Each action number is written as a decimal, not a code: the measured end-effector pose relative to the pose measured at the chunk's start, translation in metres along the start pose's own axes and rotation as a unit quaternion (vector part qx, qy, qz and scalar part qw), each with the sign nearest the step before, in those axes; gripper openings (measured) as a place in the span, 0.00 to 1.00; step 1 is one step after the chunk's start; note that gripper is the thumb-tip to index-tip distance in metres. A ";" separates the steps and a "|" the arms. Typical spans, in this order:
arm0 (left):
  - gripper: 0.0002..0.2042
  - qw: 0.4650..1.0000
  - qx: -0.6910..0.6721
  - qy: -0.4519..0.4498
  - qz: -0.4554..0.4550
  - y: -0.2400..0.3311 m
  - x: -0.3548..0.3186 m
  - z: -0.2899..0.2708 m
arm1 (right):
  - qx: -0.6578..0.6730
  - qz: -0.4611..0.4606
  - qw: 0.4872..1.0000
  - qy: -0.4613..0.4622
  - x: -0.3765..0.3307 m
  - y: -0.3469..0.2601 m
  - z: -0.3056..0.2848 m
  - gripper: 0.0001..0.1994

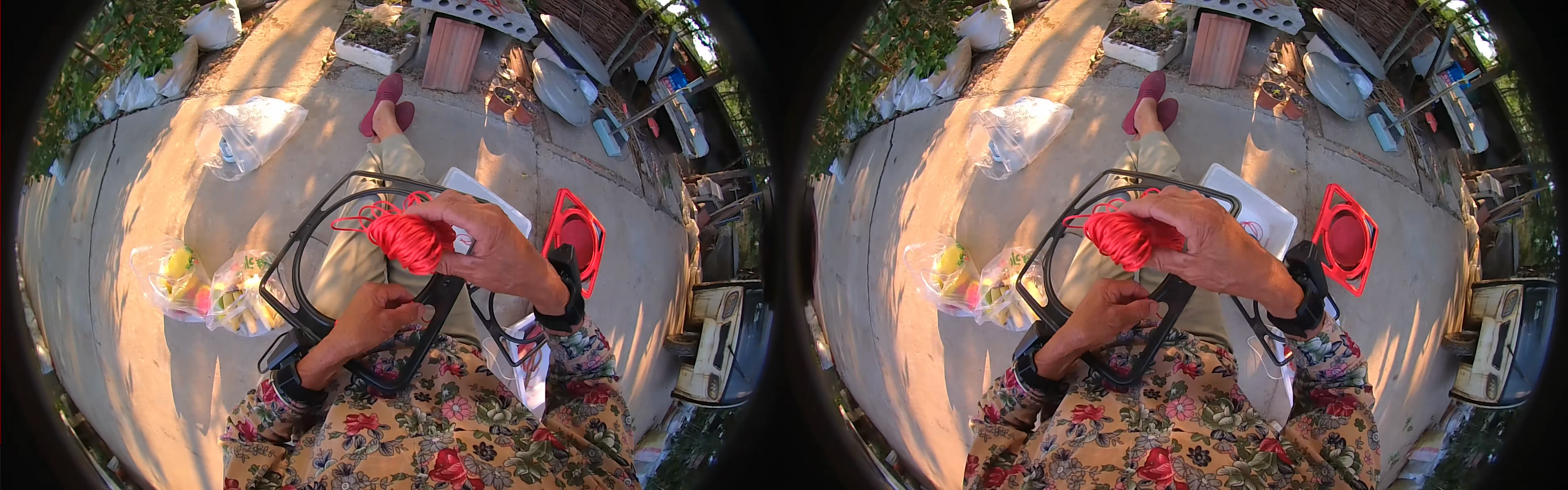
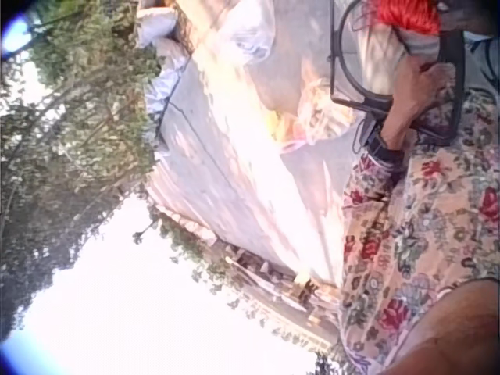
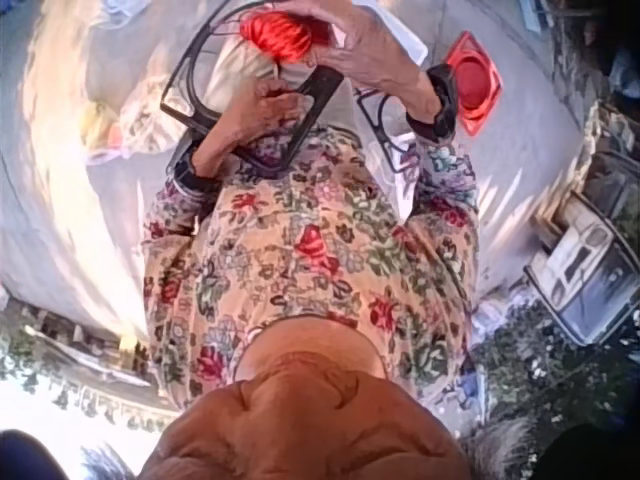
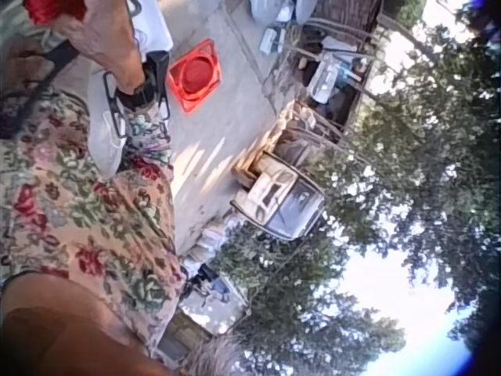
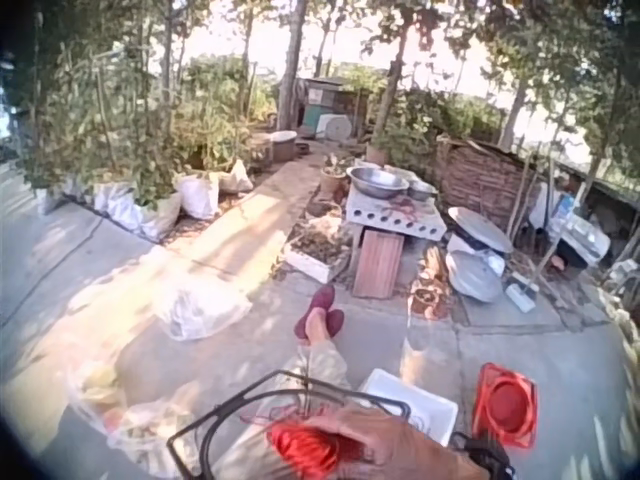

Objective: Wrapping a red decorative cord around the outer frame of a furniture component.

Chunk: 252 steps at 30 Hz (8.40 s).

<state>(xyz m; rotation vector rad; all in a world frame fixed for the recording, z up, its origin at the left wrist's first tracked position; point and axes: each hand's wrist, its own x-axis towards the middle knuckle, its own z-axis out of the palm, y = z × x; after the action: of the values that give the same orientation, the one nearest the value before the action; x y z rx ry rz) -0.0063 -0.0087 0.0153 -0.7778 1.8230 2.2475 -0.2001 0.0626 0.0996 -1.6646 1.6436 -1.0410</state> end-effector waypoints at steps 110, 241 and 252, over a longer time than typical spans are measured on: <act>0.08 0.959 -0.267 0.090 -0.035 0.009 -0.009 -0.016 | -0.188 0.194 0.958 0.097 -0.110 0.057 0.080 0.25; 0.07 0.981 -0.144 0.100 -0.077 -0.021 0.034 -0.021 | 0.450 0.091 0.861 0.219 0.042 0.039 0.095 0.20; 0.07 0.964 -0.257 0.066 0.017 -0.040 0.037 -0.029 | -0.101 -0.034 0.993 0.055 -0.032 0.031 0.077 0.29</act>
<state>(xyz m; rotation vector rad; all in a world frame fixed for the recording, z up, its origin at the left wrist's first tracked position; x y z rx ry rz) -0.0122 -0.0331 -0.0405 -0.9960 1.3041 2.7935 -0.1510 0.0824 0.0285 -1.8335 1.8271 -1.0438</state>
